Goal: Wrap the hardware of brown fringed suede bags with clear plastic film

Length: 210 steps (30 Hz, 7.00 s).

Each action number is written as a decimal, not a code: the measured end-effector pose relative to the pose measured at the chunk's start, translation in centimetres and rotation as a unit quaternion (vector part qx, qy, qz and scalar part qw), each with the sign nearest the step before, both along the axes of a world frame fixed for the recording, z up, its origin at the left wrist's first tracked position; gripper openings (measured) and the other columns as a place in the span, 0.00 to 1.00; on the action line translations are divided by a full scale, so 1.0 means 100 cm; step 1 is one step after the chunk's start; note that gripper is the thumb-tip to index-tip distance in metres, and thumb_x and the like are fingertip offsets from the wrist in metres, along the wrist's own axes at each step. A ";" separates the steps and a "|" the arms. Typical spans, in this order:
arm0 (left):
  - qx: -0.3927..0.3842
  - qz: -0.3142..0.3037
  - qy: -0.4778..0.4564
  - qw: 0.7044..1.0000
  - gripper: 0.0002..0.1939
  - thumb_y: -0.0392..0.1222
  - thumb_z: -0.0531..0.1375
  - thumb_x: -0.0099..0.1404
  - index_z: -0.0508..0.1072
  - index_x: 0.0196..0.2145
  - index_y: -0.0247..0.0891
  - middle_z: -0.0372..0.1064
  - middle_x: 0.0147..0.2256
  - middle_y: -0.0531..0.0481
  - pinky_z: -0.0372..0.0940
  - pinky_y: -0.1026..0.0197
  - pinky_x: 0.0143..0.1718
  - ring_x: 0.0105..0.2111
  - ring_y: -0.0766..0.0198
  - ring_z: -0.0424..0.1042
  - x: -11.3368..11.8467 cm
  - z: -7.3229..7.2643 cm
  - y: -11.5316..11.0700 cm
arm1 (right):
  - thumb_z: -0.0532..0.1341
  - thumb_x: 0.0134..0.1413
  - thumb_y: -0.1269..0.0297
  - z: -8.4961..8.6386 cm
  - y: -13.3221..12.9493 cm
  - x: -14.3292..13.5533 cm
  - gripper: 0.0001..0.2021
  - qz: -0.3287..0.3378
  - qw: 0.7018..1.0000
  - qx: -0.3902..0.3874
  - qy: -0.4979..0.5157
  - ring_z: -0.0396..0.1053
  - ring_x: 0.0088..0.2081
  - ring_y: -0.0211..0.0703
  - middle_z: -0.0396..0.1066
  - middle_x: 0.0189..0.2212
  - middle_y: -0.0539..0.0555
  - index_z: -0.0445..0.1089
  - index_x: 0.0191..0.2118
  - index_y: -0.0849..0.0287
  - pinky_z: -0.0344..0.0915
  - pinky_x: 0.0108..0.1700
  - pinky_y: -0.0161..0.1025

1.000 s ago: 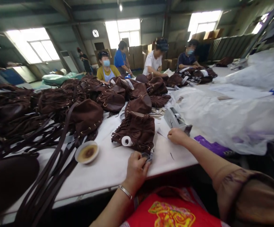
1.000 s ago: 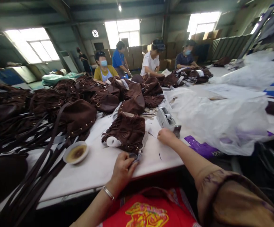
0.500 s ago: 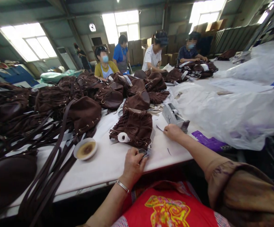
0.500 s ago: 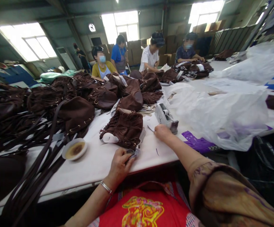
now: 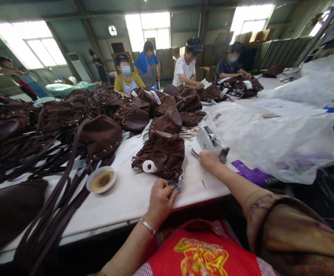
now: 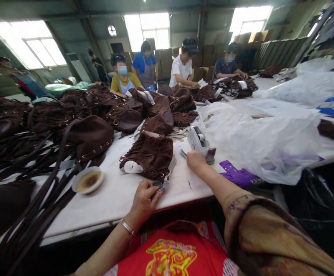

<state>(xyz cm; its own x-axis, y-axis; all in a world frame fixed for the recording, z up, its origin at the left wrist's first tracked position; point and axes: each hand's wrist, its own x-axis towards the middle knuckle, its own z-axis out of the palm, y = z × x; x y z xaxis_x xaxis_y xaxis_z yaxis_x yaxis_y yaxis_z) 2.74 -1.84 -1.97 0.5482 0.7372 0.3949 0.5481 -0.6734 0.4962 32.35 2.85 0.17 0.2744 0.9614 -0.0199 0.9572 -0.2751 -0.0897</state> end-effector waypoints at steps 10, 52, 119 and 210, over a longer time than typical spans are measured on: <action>0.006 -0.001 -0.002 1.000 0.06 0.40 0.60 0.65 0.77 0.34 0.38 0.61 0.35 0.46 0.62 0.56 0.38 0.37 0.58 0.63 0.000 0.003 -0.001 | 0.53 0.62 0.66 0.013 0.020 0.011 0.11 -0.052 0.980 0.169 0.095 0.71 0.42 0.60 0.73 0.36 0.66 0.73 0.39 0.62 0.63 0.43 0.49; 0.009 0.003 0.015 1.000 0.08 0.42 0.59 0.66 0.78 0.35 0.39 0.63 0.35 0.45 0.63 0.55 0.40 0.38 0.58 0.63 0.002 -0.001 -0.001 | 0.63 0.56 0.65 0.023 -0.025 -0.005 0.09 0.433 0.901 -0.019 0.005 0.67 0.42 0.47 0.73 0.39 0.56 0.76 0.43 0.53 0.56 0.45 0.40; -0.196 0.169 -0.215 0.942 0.11 0.45 0.62 0.63 0.72 0.41 0.36 0.67 0.38 0.46 0.63 0.58 0.45 0.41 0.60 0.67 0.021 0.022 -0.039 | 0.71 0.40 0.64 -0.002 -0.095 -0.157 0.11 -0.196 0.424 0.074 0.881 0.74 0.30 0.40 0.77 0.29 0.50 0.74 0.34 0.58 0.74 0.36 0.37; -0.070 -0.060 -0.043 0.995 0.15 0.42 0.57 0.67 0.73 0.23 0.37 0.66 0.27 0.47 0.62 0.60 0.36 0.31 0.62 0.67 -0.013 0.024 -0.011 | 0.67 0.49 0.68 0.087 -0.033 -0.132 0.04 0.463 0.884 -0.063 0.023 0.70 0.34 0.42 0.75 0.33 0.52 0.78 0.34 0.55 0.57 0.32 0.35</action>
<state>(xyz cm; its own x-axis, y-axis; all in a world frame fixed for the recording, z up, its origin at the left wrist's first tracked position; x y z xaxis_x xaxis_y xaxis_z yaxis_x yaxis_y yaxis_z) 1.44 -2.92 0.45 0.6053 0.7192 0.3412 0.4194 -0.6524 0.6313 19.17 -0.47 8.85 -0.6321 0.7633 -0.1336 0.7739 0.6130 -0.1591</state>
